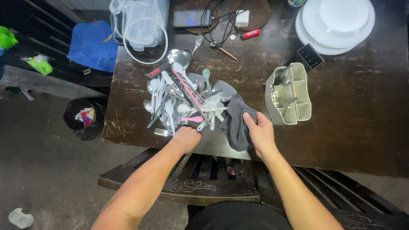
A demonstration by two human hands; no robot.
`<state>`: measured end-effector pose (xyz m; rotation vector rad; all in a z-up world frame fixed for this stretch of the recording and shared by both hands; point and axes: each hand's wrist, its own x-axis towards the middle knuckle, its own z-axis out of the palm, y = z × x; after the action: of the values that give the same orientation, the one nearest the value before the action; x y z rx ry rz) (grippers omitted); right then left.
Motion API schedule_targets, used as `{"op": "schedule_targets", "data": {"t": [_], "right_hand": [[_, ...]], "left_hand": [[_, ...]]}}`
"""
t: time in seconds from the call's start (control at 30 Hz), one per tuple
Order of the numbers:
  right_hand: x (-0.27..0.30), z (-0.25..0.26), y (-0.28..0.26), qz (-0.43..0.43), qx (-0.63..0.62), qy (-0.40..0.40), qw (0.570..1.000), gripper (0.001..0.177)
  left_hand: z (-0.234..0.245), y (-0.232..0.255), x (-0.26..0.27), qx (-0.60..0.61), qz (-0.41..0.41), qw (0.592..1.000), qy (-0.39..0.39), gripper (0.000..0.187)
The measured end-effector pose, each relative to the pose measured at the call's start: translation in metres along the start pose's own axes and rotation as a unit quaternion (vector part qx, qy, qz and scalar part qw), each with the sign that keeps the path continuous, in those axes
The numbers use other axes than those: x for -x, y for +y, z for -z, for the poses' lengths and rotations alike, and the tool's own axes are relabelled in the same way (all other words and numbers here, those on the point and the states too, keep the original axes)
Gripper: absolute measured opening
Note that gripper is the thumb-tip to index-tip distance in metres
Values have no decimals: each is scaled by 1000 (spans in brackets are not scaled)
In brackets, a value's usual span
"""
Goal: The person wipes the inside and outside of a plastic cutlery organizer with a cloth and then places clean spoons and forks into the slots.
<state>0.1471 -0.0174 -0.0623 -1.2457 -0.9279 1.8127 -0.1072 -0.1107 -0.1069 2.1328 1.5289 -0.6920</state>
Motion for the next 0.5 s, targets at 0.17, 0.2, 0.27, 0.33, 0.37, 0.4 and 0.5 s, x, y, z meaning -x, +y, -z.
{"op": "schedule_targets", "data": {"t": [0.17,0.2,0.27,0.33,0.37,0.4,0.5], "right_hand": [[1,0,-3,-3,7,4,1000,26],[1,-1,-3,0,2,1,1000,26],[1,0,-5,4,-3,0,1000,26],[2,-2,-7,3,20,10,1000,26],[2,-3,-8,3,20,10,1000,26],[3,-2,-10,-6,24,15,1000,26],[4,-4,-10,-9,25,12,1000,26]], "left_hand": [[-12,-7,-9,-11,21,994,105,13],[-13,-6,-10,-20,74,990,120,13],[-16,-5,-14,-30,125,982,136,14],[-20,-4,-18,-14,235,965,114,15],[-21,-7,-18,-14,235,965,113,15],[-22,-12,-18,10,215,970,111,14],[-22,-13,-14,44,149,981,118,14]]}}
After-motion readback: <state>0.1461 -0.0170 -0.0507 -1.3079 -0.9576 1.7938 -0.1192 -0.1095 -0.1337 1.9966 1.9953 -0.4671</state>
